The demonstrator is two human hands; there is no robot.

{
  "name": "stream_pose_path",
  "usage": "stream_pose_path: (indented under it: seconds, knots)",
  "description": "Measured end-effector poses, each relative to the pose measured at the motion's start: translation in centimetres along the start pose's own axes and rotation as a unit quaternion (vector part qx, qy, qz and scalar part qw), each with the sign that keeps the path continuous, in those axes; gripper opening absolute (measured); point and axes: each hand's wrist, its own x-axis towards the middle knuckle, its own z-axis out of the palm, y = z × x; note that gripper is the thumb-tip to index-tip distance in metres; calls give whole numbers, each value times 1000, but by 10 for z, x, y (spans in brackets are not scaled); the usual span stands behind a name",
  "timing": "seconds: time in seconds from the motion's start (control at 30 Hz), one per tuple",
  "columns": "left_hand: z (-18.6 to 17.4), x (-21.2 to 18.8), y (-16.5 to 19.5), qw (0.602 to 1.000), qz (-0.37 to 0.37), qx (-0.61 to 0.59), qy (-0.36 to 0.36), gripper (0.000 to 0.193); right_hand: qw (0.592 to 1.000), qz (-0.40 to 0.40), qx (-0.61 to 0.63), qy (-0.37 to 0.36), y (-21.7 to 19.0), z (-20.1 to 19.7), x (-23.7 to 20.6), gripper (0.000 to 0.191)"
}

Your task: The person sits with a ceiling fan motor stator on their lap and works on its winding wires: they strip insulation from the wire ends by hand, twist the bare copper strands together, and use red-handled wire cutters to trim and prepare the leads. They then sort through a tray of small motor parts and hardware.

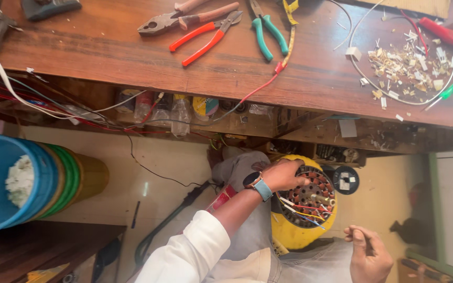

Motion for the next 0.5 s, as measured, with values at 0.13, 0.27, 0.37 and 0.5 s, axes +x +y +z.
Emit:
stream_pose_path:
  seconds: [0.13,0.27,0.37,0.5]
  knots:
    - [-22,-7,11,996,-77,34,41,47,998,-5,-48,-33,-36,-1,21,17]
    - [-36,-10,21,991,-98,17,85,42,996,-30,-63,-61,-94,17,72,16]
    - [-41,-11,24,990,-89,-20,104,42,986,-94,-89,-107,-146,51,127,18]
    - [-41,-9,28,988,-82,-50,123,41,973,-176,-71,-134,-201,134,227,17]
